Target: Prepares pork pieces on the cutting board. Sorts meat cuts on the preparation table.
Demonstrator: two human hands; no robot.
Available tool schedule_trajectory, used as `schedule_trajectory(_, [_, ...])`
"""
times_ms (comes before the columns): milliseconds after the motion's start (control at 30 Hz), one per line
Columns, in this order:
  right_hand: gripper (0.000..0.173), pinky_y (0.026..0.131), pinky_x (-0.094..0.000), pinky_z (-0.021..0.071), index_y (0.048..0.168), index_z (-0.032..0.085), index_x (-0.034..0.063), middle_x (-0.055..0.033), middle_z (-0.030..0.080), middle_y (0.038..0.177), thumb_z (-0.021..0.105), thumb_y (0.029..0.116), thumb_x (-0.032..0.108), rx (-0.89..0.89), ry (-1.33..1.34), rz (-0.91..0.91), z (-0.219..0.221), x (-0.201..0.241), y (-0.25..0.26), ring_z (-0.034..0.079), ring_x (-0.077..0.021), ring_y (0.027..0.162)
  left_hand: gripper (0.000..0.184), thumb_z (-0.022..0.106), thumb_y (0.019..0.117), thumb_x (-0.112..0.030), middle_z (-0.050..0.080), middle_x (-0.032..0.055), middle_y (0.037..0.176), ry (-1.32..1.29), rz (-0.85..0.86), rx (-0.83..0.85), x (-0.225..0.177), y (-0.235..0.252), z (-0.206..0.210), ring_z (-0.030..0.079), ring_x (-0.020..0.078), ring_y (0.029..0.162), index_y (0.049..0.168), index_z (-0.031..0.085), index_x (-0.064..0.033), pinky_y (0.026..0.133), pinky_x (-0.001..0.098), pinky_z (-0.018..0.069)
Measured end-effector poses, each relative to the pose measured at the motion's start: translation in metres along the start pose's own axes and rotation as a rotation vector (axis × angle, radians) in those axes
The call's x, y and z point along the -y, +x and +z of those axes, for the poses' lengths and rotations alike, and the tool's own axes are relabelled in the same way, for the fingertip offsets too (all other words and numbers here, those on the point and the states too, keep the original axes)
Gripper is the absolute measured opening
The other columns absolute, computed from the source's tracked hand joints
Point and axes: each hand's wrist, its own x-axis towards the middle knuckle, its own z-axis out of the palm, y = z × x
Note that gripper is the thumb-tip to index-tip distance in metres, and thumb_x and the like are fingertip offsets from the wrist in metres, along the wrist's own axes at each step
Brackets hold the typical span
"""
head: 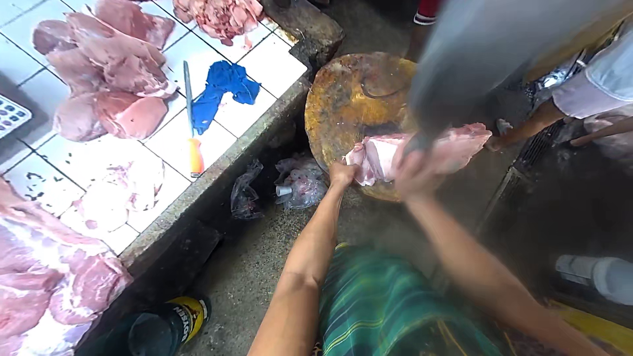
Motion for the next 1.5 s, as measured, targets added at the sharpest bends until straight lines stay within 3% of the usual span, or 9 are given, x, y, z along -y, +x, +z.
schedule_trajectory(133, [0.066,0.088,-0.0609,0.0555,0.119,0.065,0.0033,-0.0211,0.071,0.103,0.030,0.1076,0.059,0.776,-0.569,0.810,-0.007,-0.053,-0.081,0.070,-0.0377,0.099,0.032,0.074,0.0903,-0.036,0.074,0.0153,0.096,-0.102,-0.038,-0.072,0.000,0.002,-0.012,0.072,0.0306,0.092,0.101,0.074,-0.0056,0.086,0.0573,0.0569])
schedule_trajectory(200, [0.068,0.090,-0.0619,0.0541,0.118,0.065,0.0028,-0.0219,0.070,0.107,0.029,0.1074,0.060,0.869,-0.579,0.940,-0.009,-0.050,-0.081,0.069,-0.0387,0.104,0.035,0.072,0.0933,-0.040,0.074,0.0136,0.096,-0.198,-0.015,-0.130,0.011,-0.001,-0.018,0.071,0.0277,0.092,0.101,0.074,-0.0058,0.086,0.0544,0.0572])
schedule_trajectory(433, [0.074,0.093,-0.0634,0.0533,0.121,0.067,-0.0003,-0.0250,0.070,0.110,0.025,0.1079,0.059,0.818,-0.569,0.828,-0.020,-0.065,-0.088,0.069,-0.0415,0.105,0.026,0.063,0.0984,-0.019,0.071,0.0136,0.092,-0.630,0.231,-0.226,0.010,-0.028,-0.044,0.070,0.0222,0.080,0.116,0.065,0.0004,0.074,0.0445,0.0603])
schedule_trajectory(667, [0.074,0.090,-0.0691,0.0501,0.120,0.062,-0.0093,-0.0344,0.066,0.107,0.027,0.1097,0.056,0.793,-0.582,0.804,-0.009,-0.051,-0.095,0.066,-0.0507,0.103,0.032,0.075,0.0916,-0.022,0.073,0.0145,0.096,-0.304,0.121,-0.495,0.035,-0.094,-0.197,0.072,0.0244,0.087,0.116,0.068,-0.0017,0.082,0.0480,0.0606])
schedule_trajectory(933, [0.077,0.093,-0.0714,0.0470,0.124,0.060,-0.0094,-0.0367,0.064,0.113,0.026,0.1089,0.059,0.805,-0.626,0.808,-0.005,-0.049,-0.096,0.063,-0.0537,0.111,0.038,0.059,0.0998,-0.032,0.072,0.0199,0.115,0.369,-0.056,-1.017,0.034,-0.156,-0.427,0.069,0.0382,0.109,0.129,0.067,-0.0091,0.094,0.0640,0.0522])
schedule_trajectory(1100, [0.078,0.094,-0.0704,0.0472,0.121,0.061,-0.0082,-0.0360,0.065,0.114,0.025,0.1086,0.060,0.814,-0.683,0.820,-0.002,-0.050,-0.097,0.063,-0.0529,0.113,0.036,0.054,0.0978,-0.025,0.071,0.0208,0.121,0.578,-0.183,-1.103,0.054,-0.130,-0.500,0.068,0.0393,0.116,0.127,0.068,-0.0081,0.098,0.0629,0.0514])
schedule_trajectory(1200, [0.076,0.093,-0.0702,0.0472,0.120,0.061,-0.0085,-0.0362,0.065,0.112,0.026,0.1091,0.058,0.807,-0.687,0.812,-0.002,-0.050,-0.100,0.063,-0.0533,0.111,0.060,0.064,0.0956,-0.038,0.056,0.0335,0.139,0.540,-0.221,-0.823,0.112,-0.084,-0.489,0.052,0.0521,0.133,0.139,0.057,0.0034,0.104,0.0724,0.0439])
schedule_trajectory(1300, [0.074,0.093,-0.0703,0.0473,0.122,0.061,-0.0080,-0.0358,0.065,0.111,0.028,0.1094,0.057,0.797,-0.684,0.812,-0.001,-0.052,-0.103,0.064,-0.0529,0.110,0.078,0.067,0.0946,-0.045,0.033,0.0320,0.161,0.516,-0.098,-0.789,0.143,-0.051,-0.406,0.024,0.0502,0.152,0.152,0.045,0.0033,0.121,0.0693,0.0246])
schedule_trajectory(1500, [0.075,0.091,-0.0696,0.0488,0.122,0.060,-0.0069,-0.0347,0.066,0.110,0.029,0.1082,0.060,0.779,-0.693,0.820,0.000,-0.050,-0.107,0.065,-0.0519,0.109,0.042,0.060,0.1024,-0.030,0.058,0.0164,0.145,0.185,0.258,-0.611,0.101,-0.040,-0.148,0.049,0.0288,0.141,0.136,0.063,-0.0045,0.119,0.0449,0.0406])
